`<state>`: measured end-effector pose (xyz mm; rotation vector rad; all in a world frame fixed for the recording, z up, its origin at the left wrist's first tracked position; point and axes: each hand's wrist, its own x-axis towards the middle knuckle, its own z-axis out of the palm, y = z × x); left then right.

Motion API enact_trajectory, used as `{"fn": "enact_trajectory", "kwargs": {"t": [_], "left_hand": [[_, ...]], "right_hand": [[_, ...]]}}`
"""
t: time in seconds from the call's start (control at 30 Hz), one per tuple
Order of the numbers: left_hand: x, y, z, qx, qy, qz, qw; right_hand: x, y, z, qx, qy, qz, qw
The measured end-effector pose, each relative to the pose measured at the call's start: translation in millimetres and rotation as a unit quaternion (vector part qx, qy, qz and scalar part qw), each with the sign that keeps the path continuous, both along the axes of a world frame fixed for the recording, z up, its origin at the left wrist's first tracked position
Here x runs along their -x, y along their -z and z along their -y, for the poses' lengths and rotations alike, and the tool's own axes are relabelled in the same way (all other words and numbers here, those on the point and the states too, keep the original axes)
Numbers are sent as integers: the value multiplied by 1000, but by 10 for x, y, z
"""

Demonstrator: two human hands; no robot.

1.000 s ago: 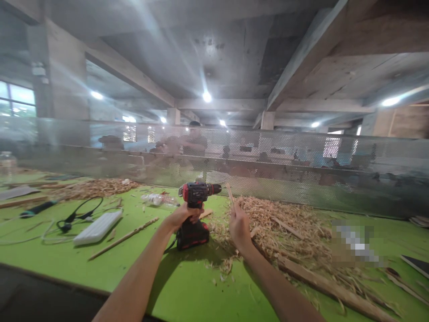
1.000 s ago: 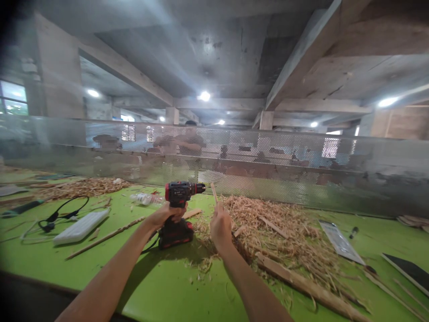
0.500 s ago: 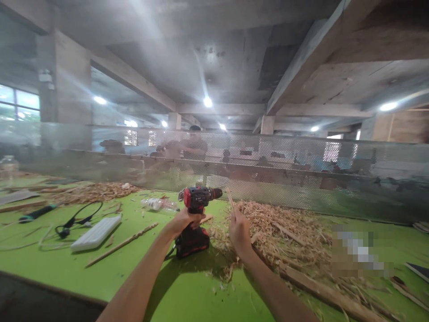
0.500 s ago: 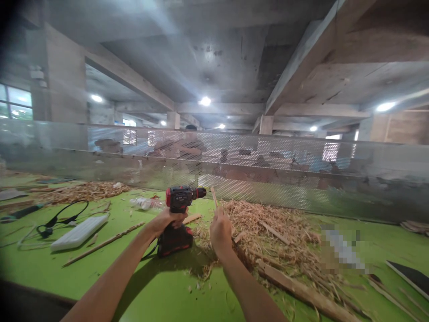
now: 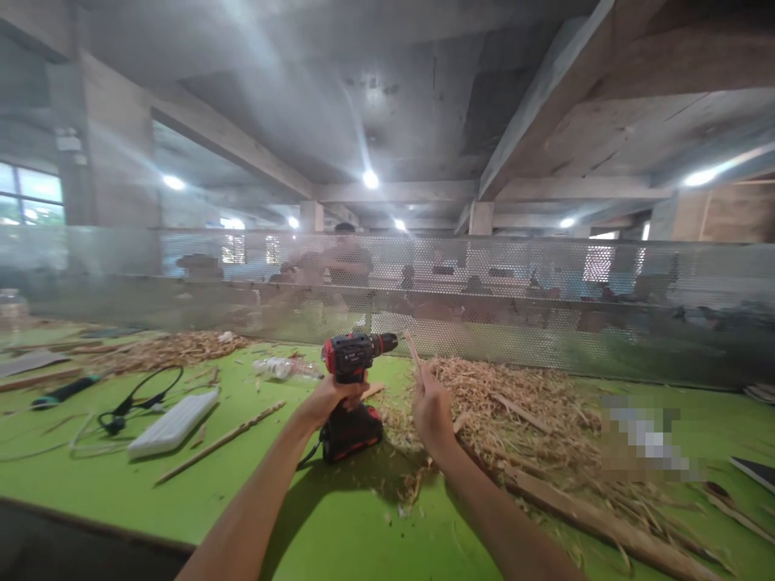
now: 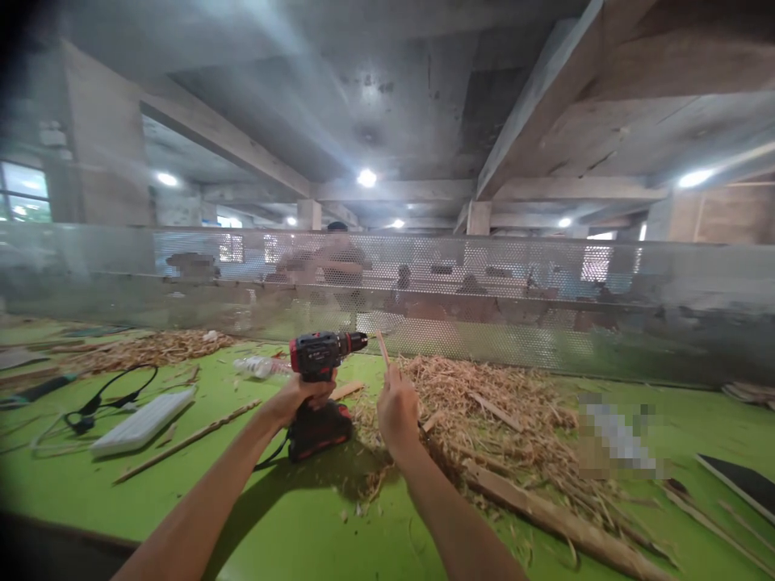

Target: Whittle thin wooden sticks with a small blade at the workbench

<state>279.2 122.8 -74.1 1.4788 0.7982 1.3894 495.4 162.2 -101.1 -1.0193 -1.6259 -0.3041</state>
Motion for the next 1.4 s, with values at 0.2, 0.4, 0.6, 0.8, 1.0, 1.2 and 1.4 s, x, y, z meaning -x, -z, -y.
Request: {"fn": "enact_trajectory", "kwargs": {"t": [0.2, 0.4, 0.6, 0.8, 1.0, 1.2, 1.4], "left_hand": [[-14, -2, 18, -1, 29, 21, 999], [-22, -30, 52, 15, 25, 17, 999], [-65, -31, 71, 15, 32, 30, 999], [-75, -36, 76, 15, 30, 12, 999], [-35, -10, 52, 19, 29, 5, 999], [-14, -19, 80, 16, 19, -22, 999], [-84, -81, 119, 23, -9, -17, 1000]], "right_hand": [[-34, -43, 27, 16, -15, 18, 1000], [-56, -100, 89, 60, -18, 28, 998], [-75, -101, 51, 79, -5, 28, 996], [-95, -46, 12, 64, -6, 39, 997], [-89, 15, -39, 42, 4, 28, 999], [-120, 21, -35, 57, 1, 36, 998], [-90, -38, -18, 70, -7, 47, 996]]}}
